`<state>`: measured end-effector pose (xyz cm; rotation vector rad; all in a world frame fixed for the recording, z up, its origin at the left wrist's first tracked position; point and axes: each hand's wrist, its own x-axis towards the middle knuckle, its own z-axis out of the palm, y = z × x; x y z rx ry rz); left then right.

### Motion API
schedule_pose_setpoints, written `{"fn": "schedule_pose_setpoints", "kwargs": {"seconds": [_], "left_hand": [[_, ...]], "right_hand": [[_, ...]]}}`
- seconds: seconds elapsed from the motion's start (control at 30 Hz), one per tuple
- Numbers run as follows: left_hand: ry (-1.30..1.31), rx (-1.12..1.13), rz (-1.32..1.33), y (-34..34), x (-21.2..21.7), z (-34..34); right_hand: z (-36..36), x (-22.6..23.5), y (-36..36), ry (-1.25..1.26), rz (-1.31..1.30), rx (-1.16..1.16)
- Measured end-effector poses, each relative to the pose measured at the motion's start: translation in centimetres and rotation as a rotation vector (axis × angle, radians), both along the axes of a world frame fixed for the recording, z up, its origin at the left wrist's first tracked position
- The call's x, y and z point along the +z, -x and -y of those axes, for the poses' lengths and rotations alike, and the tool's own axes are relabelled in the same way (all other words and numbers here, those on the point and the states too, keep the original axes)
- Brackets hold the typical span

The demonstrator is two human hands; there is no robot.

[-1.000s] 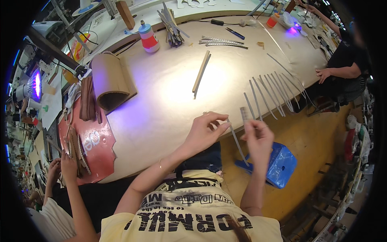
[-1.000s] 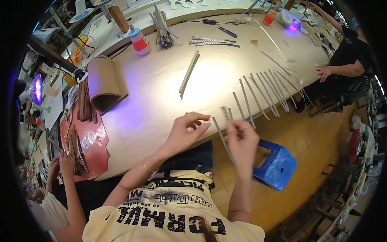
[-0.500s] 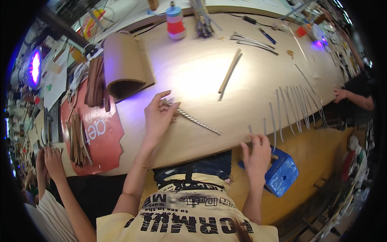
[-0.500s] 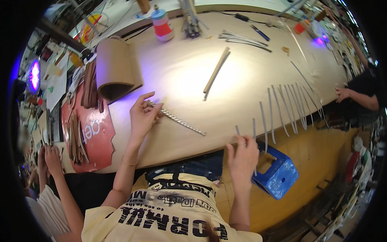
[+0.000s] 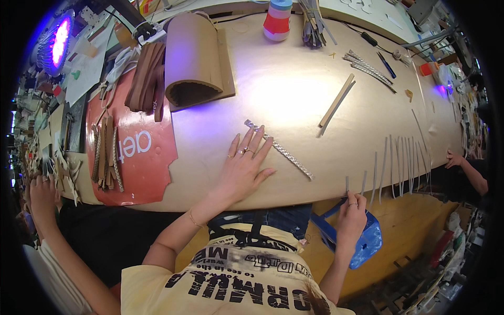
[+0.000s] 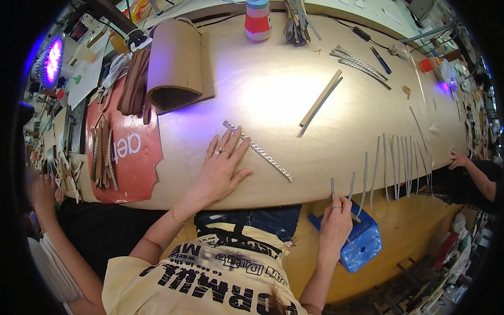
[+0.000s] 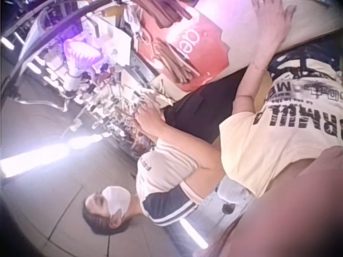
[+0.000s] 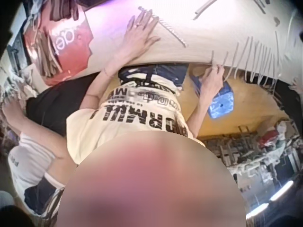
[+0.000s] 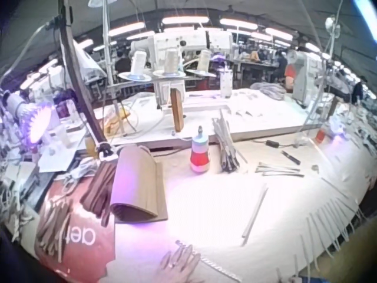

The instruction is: The person repeatedly picks up thin strips of material, bends them into loops, and places them on the table. They also gather and align multiple straight strips, occasionally moving them aside or stacking them. The workspace contains various tools and materials, and other workers are visible in the background.

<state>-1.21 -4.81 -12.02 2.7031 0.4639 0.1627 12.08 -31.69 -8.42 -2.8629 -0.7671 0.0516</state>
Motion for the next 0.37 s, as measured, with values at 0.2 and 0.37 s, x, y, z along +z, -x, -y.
{"fn": "schedule_pose_setpoints", "kwargs": {"seconds": [0.2, 0.37], "left_hand": [[-0.001, 0.044, 0.029, 0.0, 0.0, 1.3], [0.375, 0.06, 0.3, 1.2, -0.1, 1.6]], "right_hand": [[0.4, 4.8, -0.6, -0.166, -0.286, -0.063], [-2.7, 8.5, 0.2, -0.926, -1.049, -0.092]]}}
